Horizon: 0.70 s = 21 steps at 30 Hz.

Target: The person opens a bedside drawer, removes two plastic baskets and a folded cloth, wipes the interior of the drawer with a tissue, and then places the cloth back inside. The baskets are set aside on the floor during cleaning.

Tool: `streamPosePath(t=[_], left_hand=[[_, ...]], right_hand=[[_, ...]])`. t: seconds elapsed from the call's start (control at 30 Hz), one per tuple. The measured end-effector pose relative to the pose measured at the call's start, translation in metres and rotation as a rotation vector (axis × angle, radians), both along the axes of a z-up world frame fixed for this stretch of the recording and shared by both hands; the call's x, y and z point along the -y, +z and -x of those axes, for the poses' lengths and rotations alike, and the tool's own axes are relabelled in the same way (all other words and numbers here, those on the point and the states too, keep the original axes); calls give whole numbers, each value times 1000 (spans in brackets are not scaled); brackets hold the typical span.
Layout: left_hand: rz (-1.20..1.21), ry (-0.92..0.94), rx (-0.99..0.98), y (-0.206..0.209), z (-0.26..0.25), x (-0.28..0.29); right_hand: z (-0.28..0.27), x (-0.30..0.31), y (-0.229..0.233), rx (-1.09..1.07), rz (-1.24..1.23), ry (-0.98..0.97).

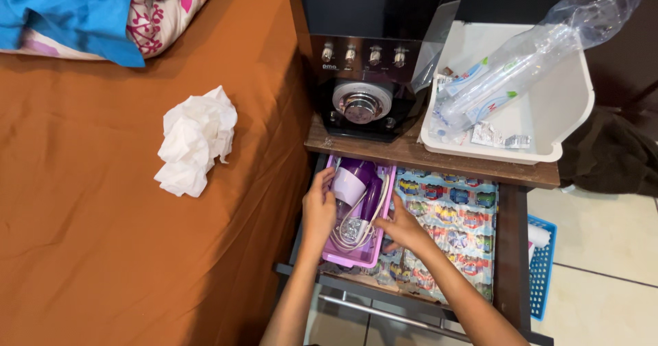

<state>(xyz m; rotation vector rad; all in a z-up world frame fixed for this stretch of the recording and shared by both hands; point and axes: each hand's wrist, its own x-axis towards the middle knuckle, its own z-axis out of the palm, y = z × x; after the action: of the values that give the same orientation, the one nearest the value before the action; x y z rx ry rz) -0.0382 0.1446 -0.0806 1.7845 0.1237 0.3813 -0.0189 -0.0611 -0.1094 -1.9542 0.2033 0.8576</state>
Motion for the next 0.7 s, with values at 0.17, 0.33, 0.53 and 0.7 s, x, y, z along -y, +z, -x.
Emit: streamPosePath(t=[0.17, 0.33, 0.53, 0.7], left_hand=[[-21, 19, -44, -3, 1, -4], [-136, 26, -56, -10, 4, -6], [-197, -226, -431, -13, 3, 3], [-149, -312, -339, -17, 6, 12]], right_hand=[[6, 0, -20, 43, -208, 52], [8, 24, -17, 112, -190, 60], [21, 56, 19, 85, -199, 21], [33, 78, 48, 108, -212, 5]])
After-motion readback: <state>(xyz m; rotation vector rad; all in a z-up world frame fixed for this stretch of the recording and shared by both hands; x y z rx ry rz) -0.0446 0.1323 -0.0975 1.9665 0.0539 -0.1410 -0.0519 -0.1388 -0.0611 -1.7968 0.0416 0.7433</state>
